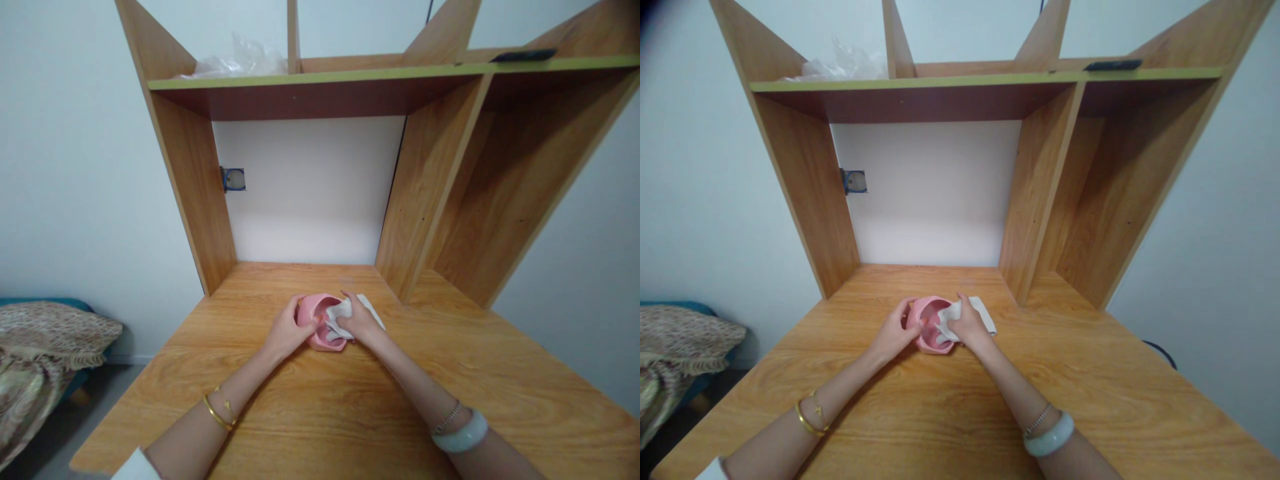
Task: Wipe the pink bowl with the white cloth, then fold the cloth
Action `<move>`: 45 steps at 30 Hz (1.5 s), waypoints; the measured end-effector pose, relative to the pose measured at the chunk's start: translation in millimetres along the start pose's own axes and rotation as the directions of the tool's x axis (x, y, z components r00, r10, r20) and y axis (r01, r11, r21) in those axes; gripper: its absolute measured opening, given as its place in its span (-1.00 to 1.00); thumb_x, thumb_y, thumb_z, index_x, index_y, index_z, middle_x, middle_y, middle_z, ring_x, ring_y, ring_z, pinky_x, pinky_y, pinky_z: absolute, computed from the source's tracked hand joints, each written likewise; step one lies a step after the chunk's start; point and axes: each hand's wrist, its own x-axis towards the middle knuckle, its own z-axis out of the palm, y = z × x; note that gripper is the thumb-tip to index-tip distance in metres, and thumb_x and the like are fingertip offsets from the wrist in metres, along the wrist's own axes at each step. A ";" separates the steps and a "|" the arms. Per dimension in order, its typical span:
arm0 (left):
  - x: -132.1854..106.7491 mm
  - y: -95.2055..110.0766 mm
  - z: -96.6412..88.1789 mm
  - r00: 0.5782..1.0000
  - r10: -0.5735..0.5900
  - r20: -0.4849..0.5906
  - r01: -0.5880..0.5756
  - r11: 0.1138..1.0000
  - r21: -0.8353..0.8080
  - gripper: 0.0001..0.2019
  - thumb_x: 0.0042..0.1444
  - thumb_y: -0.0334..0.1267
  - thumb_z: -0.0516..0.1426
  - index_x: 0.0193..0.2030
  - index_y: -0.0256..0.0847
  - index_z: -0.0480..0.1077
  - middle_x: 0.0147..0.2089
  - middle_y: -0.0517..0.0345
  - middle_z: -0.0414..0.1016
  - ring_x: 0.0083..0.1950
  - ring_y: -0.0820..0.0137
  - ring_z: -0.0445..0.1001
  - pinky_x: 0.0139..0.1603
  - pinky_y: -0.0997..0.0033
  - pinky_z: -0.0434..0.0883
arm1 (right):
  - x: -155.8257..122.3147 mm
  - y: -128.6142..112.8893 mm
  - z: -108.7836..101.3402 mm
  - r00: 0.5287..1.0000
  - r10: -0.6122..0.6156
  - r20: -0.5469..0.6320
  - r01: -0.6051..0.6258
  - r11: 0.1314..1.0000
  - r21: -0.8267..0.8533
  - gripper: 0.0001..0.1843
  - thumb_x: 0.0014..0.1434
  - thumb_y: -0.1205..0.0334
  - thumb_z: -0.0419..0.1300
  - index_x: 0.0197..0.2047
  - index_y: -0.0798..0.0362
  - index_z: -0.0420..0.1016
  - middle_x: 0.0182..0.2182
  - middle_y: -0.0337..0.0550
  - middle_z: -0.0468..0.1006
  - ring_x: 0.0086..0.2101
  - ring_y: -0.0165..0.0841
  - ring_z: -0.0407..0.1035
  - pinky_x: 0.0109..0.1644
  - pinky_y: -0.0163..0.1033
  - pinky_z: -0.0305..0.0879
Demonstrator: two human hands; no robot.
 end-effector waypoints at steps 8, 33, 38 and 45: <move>-5.8 16.9 -2.5 0.998 0.062 0.020 -0.064 0.984 0.164 -0.53 -0.17 -0.29 0.14 -0.03 -0.23 0.26 -0.20 0.08 0.43 -0.18 0.28 0.39 -0.14 0.37 0.29 | -6.8 -18.2 -14.1 0.985 -0.139 -0.101 0.099 0.939 -0.330 -0.30 -0.02 0.31 0.07 0.19 0.13 -0.06 -0.33 -0.03 0.48 -0.32 -0.24 0.37 -0.33 -0.26 0.20; -1.7 10.1 -7.6 0.982 0.184 0.037 -0.187 0.933 0.308 -0.53 -0.06 -0.29 0.04 0.06 -0.25 0.25 -0.02 0.06 0.39 -0.04 0.30 0.37 -0.01 0.35 0.29 | -7.0 -2.7 -5.7 0.957 -0.290 -0.016 0.290 0.957 -0.019 -0.05 -0.23 0.45 0.11 0.23 0.11 -0.25 -0.03 0.05 0.26 -0.05 -0.22 0.21 -0.05 -0.12 0.19; -3.5 16.4 -8.8 0.970 0.220 0.100 -0.240 0.920 0.309 -0.52 -0.12 -0.33 0.06 0.04 -0.25 0.25 -0.03 0.09 0.40 -0.07 0.31 0.38 -0.02 0.36 0.29 | -10.6 -13.0 -8.0 0.971 -0.236 -0.045 0.229 0.965 -0.127 -0.10 -0.12 0.46 0.05 0.25 0.05 -0.33 -0.14 -0.02 0.37 -0.17 -0.24 0.31 -0.16 -0.16 0.25; -6.1 14.3 -5.0 0.960 0.258 0.109 -0.280 0.892 0.354 -0.45 -0.15 -0.34 0.06 0.08 -0.22 0.19 0.01 0.07 0.36 -0.05 0.28 0.36 0.00 0.31 0.27 | -16.8 -24.8 -14.4 0.923 -0.381 -0.061 0.305 0.818 -0.489 -0.14 -0.01 0.38 0.04 0.26 -0.03 -0.36 -0.06 0.01 0.34 -0.15 -0.16 0.31 -0.21 -0.13 0.27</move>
